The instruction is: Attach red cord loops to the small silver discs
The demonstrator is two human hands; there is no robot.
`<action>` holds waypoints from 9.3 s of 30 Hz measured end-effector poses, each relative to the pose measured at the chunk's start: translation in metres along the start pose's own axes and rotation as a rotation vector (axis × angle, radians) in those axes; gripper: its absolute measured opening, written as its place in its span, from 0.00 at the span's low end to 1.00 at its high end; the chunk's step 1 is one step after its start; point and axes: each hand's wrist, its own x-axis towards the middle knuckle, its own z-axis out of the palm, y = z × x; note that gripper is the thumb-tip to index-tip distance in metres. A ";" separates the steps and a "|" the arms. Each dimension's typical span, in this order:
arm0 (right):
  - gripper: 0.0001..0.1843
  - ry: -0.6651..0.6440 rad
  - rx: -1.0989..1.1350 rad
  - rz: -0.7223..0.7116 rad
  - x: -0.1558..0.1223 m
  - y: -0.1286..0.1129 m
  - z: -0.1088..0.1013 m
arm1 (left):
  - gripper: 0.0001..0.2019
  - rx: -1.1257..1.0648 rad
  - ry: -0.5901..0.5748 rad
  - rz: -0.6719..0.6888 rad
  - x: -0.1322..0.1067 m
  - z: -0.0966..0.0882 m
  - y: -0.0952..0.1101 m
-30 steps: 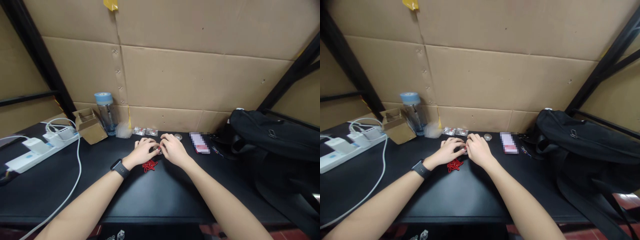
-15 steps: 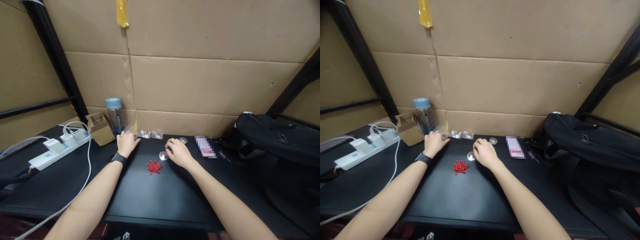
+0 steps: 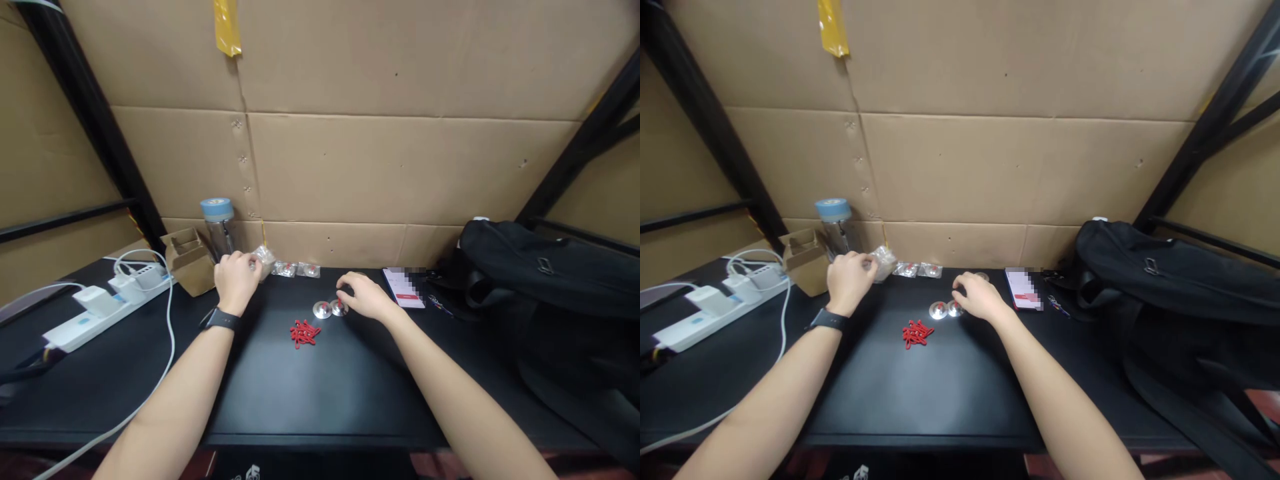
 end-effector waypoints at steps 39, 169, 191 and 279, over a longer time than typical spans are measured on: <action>0.06 -0.205 -0.244 -0.043 -0.005 -0.008 0.002 | 0.10 -0.288 -0.316 0.739 -0.057 0.008 0.087; 0.17 -0.034 -0.066 0.029 -0.006 -0.016 0.016 | 0.19 -0.456 -0.840 0.637 -0.066 0.008 0.081; 0.14 0.067 -0.274 0.065 0.000 -0.013 0.027 | 0.21 -0.431 -0.779 0.678 -0.072 0.005 0.087; 0.23 0.081 0.011 0.137 0.003 -0.001 0.028 | 0.14 -0.466 -0.681 0.717 -0.057 0.000 0.073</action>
